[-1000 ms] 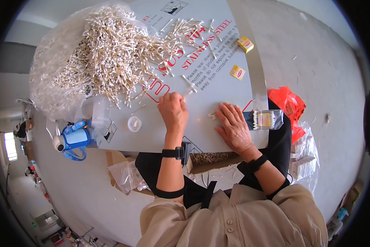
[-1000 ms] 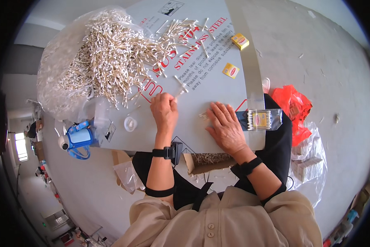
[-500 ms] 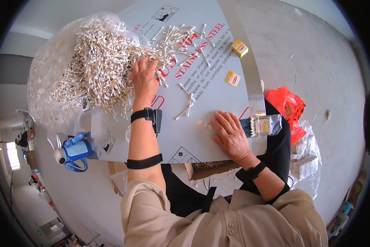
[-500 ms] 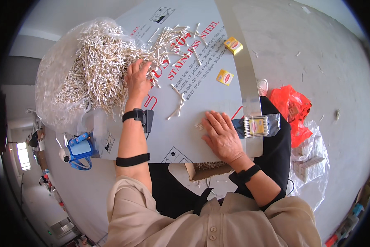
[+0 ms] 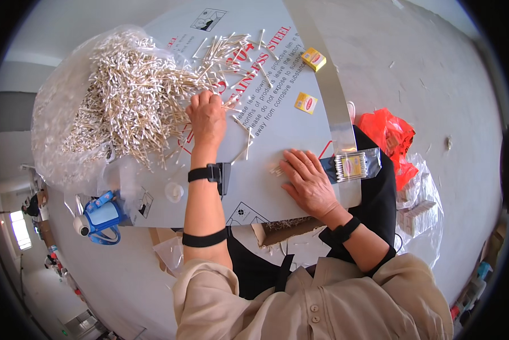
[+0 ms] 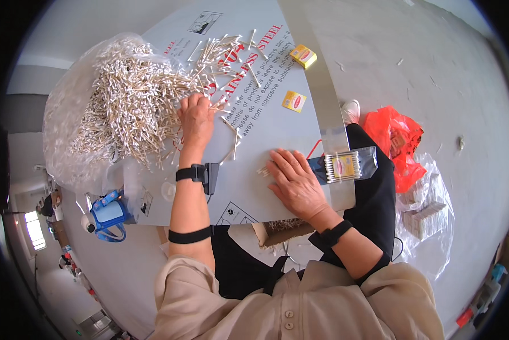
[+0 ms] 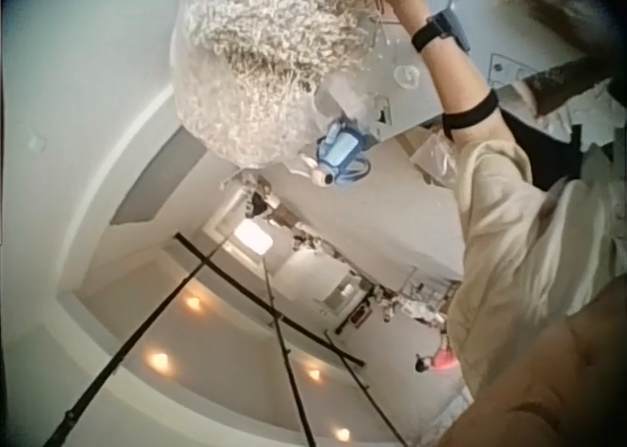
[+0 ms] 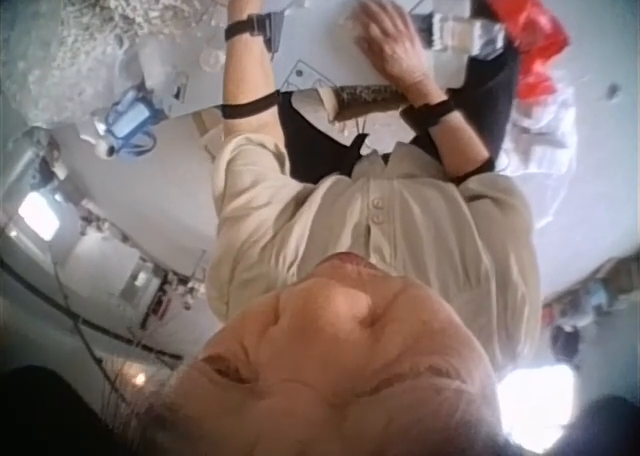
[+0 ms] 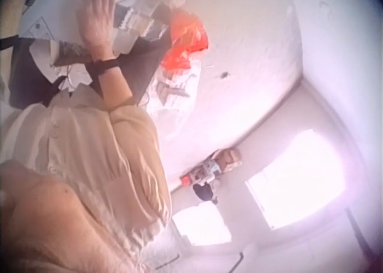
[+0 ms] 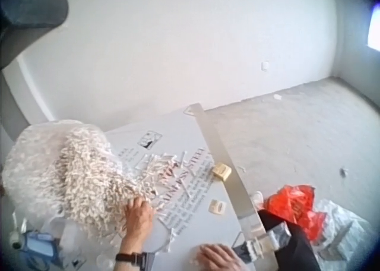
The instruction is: Arrange and pack cotton swabs into small plastic sleeves.
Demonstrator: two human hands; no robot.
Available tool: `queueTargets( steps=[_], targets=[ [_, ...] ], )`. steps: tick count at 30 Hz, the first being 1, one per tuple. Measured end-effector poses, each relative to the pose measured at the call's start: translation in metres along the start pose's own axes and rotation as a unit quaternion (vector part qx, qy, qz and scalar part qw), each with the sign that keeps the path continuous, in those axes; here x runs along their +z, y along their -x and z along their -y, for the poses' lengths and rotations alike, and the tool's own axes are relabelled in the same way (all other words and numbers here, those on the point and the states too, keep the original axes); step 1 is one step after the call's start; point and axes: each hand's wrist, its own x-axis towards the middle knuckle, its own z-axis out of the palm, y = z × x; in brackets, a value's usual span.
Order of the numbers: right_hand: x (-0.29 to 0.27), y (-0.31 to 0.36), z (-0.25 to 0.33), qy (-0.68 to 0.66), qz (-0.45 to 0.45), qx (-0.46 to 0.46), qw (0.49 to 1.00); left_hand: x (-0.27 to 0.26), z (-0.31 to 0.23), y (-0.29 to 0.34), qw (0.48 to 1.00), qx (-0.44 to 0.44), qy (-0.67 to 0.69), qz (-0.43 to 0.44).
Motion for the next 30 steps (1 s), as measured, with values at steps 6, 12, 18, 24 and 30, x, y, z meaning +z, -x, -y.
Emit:
queueTargets(
  steps=[6, 12, 18, 24, 30],
  targets=[
    [0.002, 0.001, -0.001, -0.001, -0.011, -0.009, 1.000, -0.019, -0.032, 0.020, 0.996, -0.011, 0.050, 0.070],
    [0.002, 0.001, 0.000, -0.013, -0.022, -0.016, 1.000, -0.038, -0.031, 0.040, 0.970, -0.107, 0.210, 0.061],
    [0.000, 0.006, -0.004, -0.033, -0.027, -0.030, 0.999, -0.037, -0.043, 0.077, 0.941, -0.250, 0.202, 0.106],
    [0.002, 0.006, -0.008, -0.076, -0.065, -0.059, 0.993, -0.033, -0.094, 0.102, 0.973, -0.152, 0.165, 0.046],
    [0.005, 0.008, -0.010, -0.067, -0.072, -0.061, 0.993, -0.034, -0.108, 0.104, 0.949, -0.135, 0.276, 0.068]
  ],
)
